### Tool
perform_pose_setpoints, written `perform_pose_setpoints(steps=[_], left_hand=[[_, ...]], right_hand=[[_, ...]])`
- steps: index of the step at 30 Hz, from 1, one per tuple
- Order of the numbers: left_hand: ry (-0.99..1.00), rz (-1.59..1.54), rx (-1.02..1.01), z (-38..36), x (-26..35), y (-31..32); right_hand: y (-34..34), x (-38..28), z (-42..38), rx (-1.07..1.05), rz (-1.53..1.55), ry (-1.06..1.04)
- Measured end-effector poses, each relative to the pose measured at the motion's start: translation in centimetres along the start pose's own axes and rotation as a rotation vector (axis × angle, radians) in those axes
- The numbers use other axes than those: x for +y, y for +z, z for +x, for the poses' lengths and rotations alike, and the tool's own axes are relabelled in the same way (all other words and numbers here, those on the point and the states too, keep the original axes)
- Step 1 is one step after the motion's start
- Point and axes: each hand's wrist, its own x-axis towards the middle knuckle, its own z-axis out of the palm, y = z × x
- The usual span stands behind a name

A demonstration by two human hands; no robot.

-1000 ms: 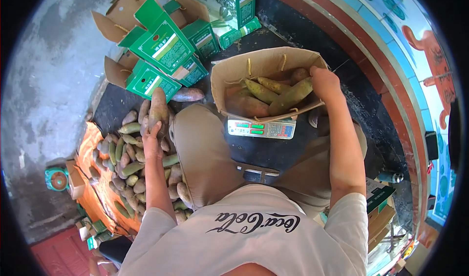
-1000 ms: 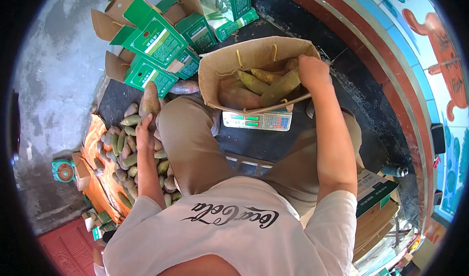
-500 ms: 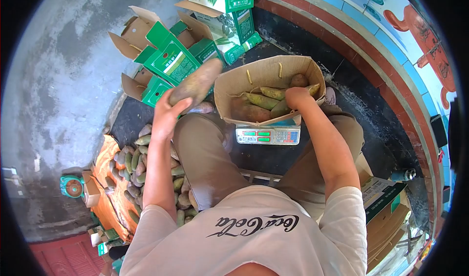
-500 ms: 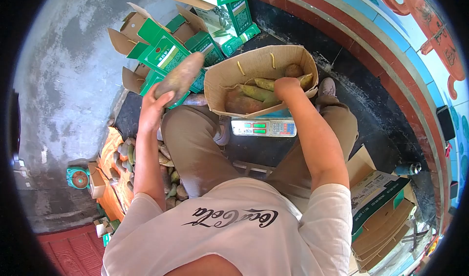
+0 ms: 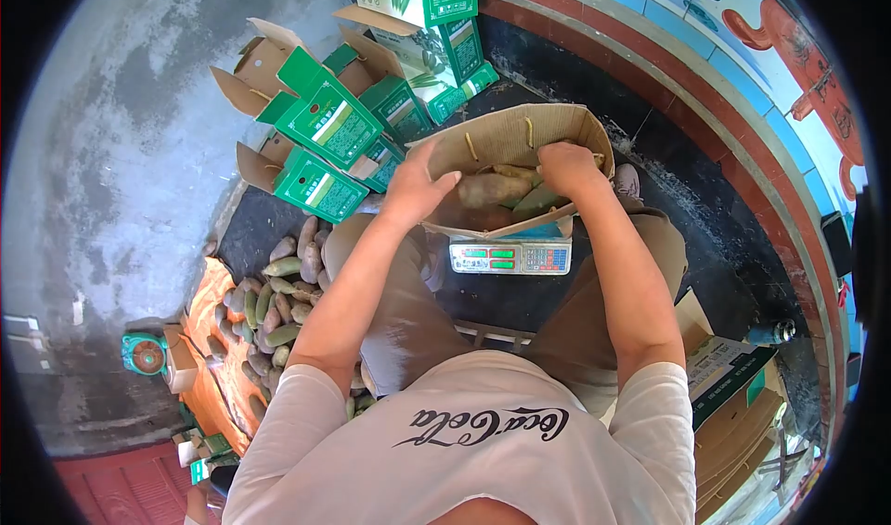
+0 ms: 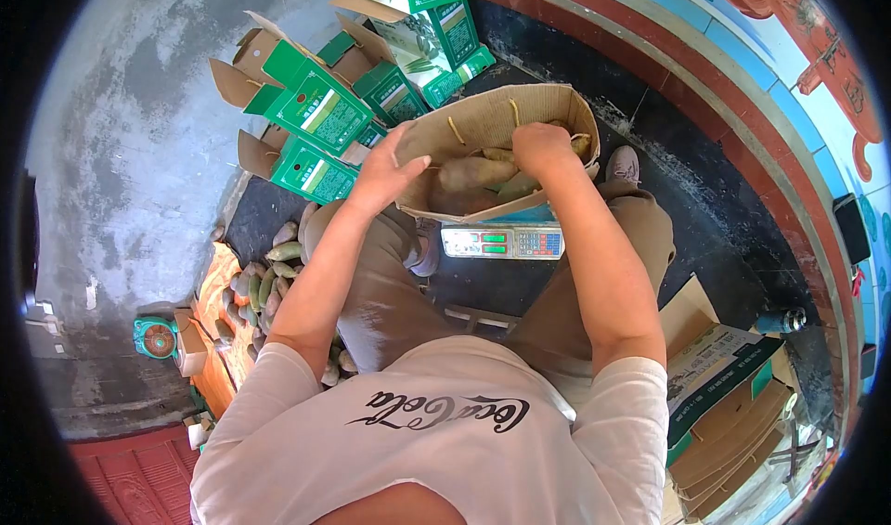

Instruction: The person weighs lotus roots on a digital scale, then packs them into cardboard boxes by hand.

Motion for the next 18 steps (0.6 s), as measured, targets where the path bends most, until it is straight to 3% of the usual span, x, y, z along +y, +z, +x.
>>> perform_pose_setpoints(steps=[3,9,12,15,18], left_hand=[[0.005,-0.074,0.036,-1.0,0.2,-2.1],[0.023,-0.168,0.341,-5.1,1.5,-7.6],[-0.12,-0.276,0.497,-7.6,-1.6,-9.4],[-0.211,-0.19,0.56,-10.5,-7.1,-10.2],[-0.376,-0.122,0.511,-14.4,-10.9,-9.3]], right_hand=[[-0.3,0.2,-0.1,0.021,0.021,-0.021],[0.0,0.0,0.1,0.03,0.019,-0.004],[0.6,-0.7,-0.2,0.017,-0.005,-0.061],[0.7,-2.0,-0.8,-0.023,0.004,-0.124],[0.9,-2.8,-1.2,-0.075,0.015,-0.185]])
